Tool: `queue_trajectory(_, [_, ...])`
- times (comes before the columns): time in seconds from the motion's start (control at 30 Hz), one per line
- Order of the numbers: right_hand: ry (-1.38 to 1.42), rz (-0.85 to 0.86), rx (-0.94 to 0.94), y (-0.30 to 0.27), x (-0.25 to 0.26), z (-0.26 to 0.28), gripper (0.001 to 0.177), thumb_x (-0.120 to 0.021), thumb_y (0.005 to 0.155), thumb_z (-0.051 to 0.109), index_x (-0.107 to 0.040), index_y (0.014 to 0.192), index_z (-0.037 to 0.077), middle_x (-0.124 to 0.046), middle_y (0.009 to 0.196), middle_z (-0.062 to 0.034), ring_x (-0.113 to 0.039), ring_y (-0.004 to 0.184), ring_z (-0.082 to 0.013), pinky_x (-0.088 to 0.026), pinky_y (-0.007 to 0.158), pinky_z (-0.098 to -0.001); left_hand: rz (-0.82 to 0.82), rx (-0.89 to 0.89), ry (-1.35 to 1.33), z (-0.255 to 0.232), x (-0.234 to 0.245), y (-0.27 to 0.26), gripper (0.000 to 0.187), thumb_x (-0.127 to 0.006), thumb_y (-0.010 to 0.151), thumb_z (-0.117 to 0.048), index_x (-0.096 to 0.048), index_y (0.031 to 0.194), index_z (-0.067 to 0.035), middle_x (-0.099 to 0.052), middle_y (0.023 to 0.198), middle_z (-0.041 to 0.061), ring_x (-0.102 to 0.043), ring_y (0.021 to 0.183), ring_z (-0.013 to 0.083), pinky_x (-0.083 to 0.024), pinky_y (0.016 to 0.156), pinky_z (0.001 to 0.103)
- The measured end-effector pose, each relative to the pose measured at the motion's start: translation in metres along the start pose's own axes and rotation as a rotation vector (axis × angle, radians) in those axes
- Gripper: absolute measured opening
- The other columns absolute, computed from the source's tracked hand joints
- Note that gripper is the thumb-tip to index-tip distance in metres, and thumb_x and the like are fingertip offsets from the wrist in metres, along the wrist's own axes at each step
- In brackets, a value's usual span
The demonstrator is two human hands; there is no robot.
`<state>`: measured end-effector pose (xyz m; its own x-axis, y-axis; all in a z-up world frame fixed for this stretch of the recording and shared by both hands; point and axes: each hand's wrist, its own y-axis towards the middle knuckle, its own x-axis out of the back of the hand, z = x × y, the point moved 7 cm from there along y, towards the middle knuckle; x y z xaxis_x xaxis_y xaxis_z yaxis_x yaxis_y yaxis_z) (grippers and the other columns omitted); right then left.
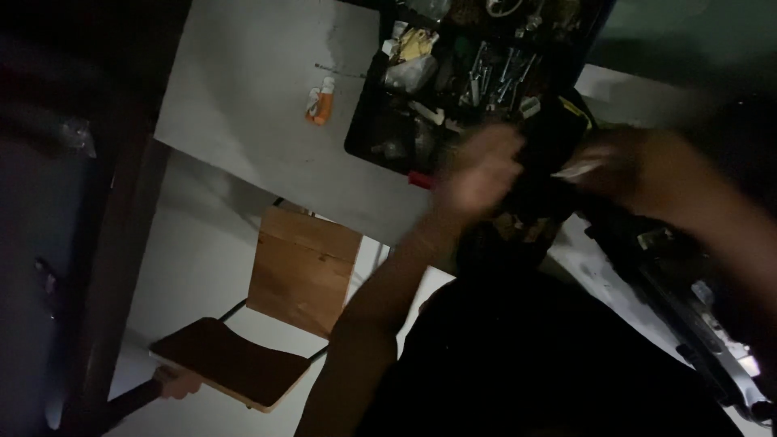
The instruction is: Searching through a toolbox and organizing hardware and tools on a table
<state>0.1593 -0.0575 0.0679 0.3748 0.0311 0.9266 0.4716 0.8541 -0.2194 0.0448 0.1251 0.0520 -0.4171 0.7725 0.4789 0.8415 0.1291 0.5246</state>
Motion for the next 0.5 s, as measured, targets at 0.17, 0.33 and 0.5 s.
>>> queue_trajectory(0.17, [0.223, 0.108, -0.201, 0.078, -0.052, 0.037, 0.038, -0.060, 0.097, 0.055, -0.080, 0.113, 0.026, -0.077, 0.081, -0.0115, -0.075, 0.067, -0.0260, -0.056, 0.045, -0.0341, -0.115, 0.203, 0.141, 0.096, 0.123, -0.001, 0.022, -0.067, 0.101, -0.018, -0.072, 0.121, -0.010, -0.074, 0.105, 0.010, -0.070, 0.105, 0.0341, -0.054, 0.093, 0.046])
queue_trajectory(0.33, [-0.095, 0.308, -0.100, 0.106, -0.014, 0.113, 0.037, -0.067, 0.095, 0.042, -0.079, 0.105, 0.008, -0.078, 0.087, -0.0154, -0.076, 0.078, -0.0280, -0.060, 0.054, -0.0370, -0.034, 0.488, 0.228, 0.148, 0.123, -0.033, 0.017, -0.073, 0.100, -0.016, -0.076, 0.117, -0.017, -0.073, 0.107, 0.004, -0.070, 0.105, 0.0203, -0.055, 0.096, 0.038])
queue_trajectory(0.5, [-0.328, 0.398, 0.002, 0.104, -0.014, 0.137, 0.021, -0.072, 0.092, 0.031, -0.075, 0.098, 0.011, -0.075, 0.089, -0.0107, -0.074, 0.080, -0.0239, -0.059, 0.059, -0.0367, -0.232, 0.403, 0.249, 0.136, 0.143, -0.023, 0.014, -0.070, 0.101, -0.010, -0.076, 0.113, -0.011, -0.076, 0.103, 0.010, -0.071, 0.099, 0.0254, -0.058, 0.089, 0.042])
